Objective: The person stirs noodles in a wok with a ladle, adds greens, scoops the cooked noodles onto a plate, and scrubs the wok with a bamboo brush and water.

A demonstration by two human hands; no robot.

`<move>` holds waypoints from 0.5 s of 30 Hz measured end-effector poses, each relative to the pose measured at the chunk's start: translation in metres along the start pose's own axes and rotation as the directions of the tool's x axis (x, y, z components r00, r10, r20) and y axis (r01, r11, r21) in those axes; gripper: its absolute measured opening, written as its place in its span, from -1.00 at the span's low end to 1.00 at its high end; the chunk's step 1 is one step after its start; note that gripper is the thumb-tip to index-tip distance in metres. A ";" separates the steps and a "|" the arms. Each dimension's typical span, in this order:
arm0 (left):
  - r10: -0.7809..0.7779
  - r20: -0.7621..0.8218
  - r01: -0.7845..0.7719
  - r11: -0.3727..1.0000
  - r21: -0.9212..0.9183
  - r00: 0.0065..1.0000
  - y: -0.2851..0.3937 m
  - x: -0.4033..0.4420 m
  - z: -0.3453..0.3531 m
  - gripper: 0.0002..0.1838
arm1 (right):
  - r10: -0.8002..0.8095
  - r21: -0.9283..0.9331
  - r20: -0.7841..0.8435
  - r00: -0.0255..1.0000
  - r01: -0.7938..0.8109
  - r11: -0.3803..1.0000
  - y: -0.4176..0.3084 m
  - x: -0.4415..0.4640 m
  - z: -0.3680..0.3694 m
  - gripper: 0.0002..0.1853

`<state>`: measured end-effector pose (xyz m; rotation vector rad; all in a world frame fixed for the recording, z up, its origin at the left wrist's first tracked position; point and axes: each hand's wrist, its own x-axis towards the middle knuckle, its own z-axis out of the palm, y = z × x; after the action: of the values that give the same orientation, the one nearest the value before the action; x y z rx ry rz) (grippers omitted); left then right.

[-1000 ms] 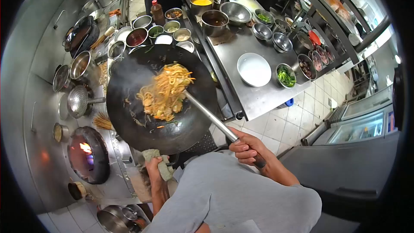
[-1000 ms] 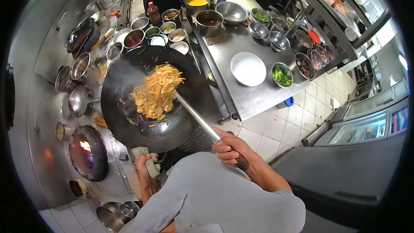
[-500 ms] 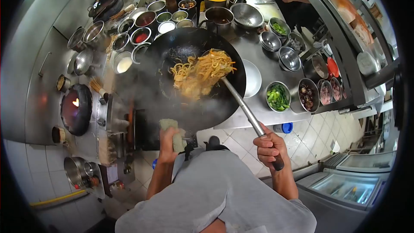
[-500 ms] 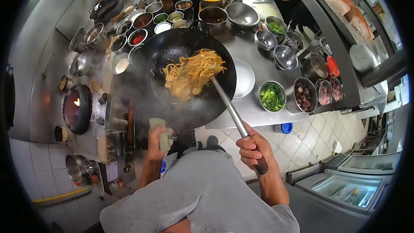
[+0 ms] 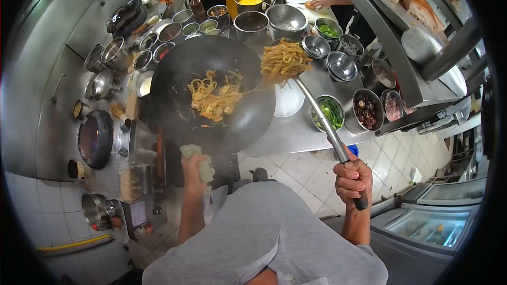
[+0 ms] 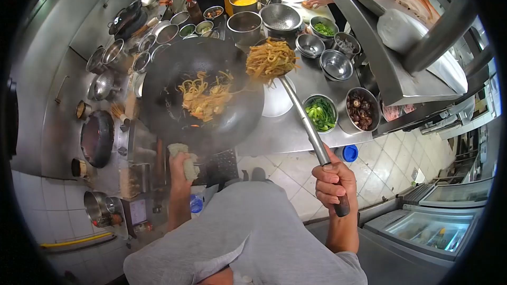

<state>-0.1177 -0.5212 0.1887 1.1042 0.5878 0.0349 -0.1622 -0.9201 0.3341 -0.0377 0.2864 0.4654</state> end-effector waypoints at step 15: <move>0.127 -0.072 -0.128 0.992 -0.010 0.989 0.019 -0.012 0.013 -0.75 | -0.091 -0.626 -0.316 0.944 -0.135 0.768 -0.027 0.030 -0.068 -0.22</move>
<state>-0.1168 -0.5264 0.2137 1.1286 0.5785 0.1898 -0.1422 -0.9380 0.2601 -0.8006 0.4473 0.5654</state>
